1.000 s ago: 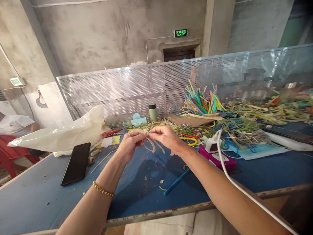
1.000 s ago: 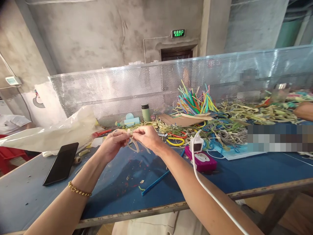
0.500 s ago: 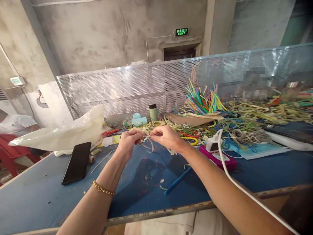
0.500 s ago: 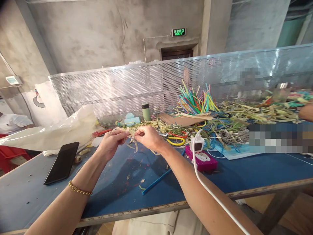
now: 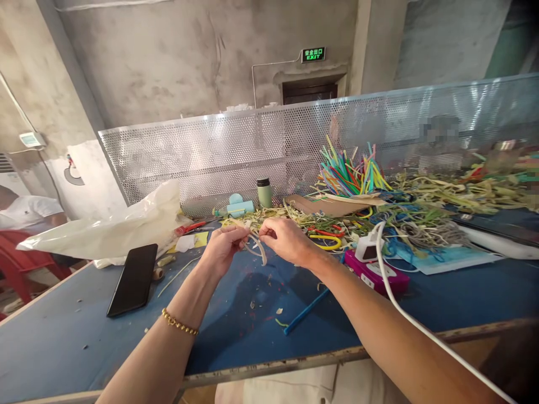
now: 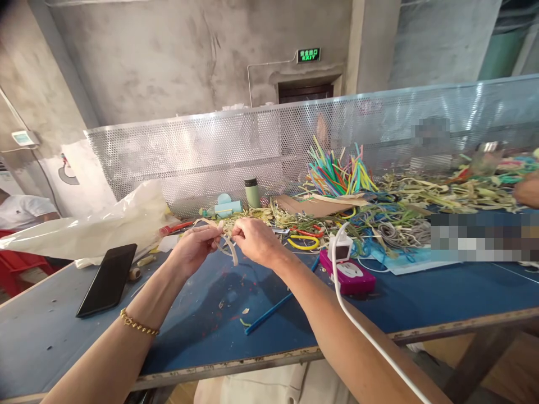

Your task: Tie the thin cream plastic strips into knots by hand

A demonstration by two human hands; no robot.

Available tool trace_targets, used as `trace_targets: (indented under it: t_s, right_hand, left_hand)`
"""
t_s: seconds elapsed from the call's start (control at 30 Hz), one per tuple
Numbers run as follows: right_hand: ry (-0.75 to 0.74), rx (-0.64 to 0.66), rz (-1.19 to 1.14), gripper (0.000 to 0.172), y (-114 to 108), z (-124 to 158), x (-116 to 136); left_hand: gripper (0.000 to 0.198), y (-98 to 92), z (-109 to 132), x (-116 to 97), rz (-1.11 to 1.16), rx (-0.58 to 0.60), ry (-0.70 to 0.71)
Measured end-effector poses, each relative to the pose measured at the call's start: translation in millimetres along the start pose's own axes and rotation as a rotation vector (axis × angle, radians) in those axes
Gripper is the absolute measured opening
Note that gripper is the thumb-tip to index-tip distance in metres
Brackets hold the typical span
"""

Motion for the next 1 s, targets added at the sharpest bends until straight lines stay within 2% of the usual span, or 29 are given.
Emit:
trace_targets:
  t_s: [0.13,0.2,0.3,0.37,0.53,0.67,0.87,1.0]
  right_hand:
    - [0.122,0.096,-0.315,0.003,-4.0,0.3,-0.9]
    - [0.172,0.188,-0.478,0.011,-6.9,1.8,0.0]
    - [0.172,0.347,-0.638,0.015,-11.7,4.8,4.0]
    - [0.142,0.386,-0.672,0.013,-15.7,5.7,6.8]
    - [0.087,0.315,-0.698,0.013,-23.3,4.3,12.2]
    - [0.112,0.242,-0.694,0.014,-25.0,3.5,13.5]
    - [0.105,0.275,-0.690,0.016,-24.3,4.6,13.7]
    - [0.076,0.279,-0.782,0.015,-22.5,5.3,14.2]
  left_hand:
    - [0.020,-4.2,-2.5,-1.3,-0.043,-0.045,0.061]
    - [0.021,-6.0,-4.1,-1.2,-0.058,-0.050,0.082]
    - [0.022,-7.1,-5.1,-1.6,-0.071,-0.051,0.106]
    - [0.022,-7.1,-4.8,-2.6,-0.073,-0.064,0.110]
    - [0.022,-6.5,-3.9,-5.4,-0.060,-0.093,0.105]
    - [0.021,-6.6,-3.8,-5.6,-0.047,-0.094,0.104]
    - [0.021,-5.9,-3.1,-5.2,-0.039,-0.078,0.095]
    - [0.020,-6.1,-3.1,-5.4,-0.031,-0.078,0.094]
Point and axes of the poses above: each hand's wrist, its own z-axis away from the middle knuckle, its own y-axis out of the palm, x = y × z, the point moved 3 cm from there along -z, towards the middle knuckle, and after that the axes turned 9 degrees about z, right-handed, at the moved point
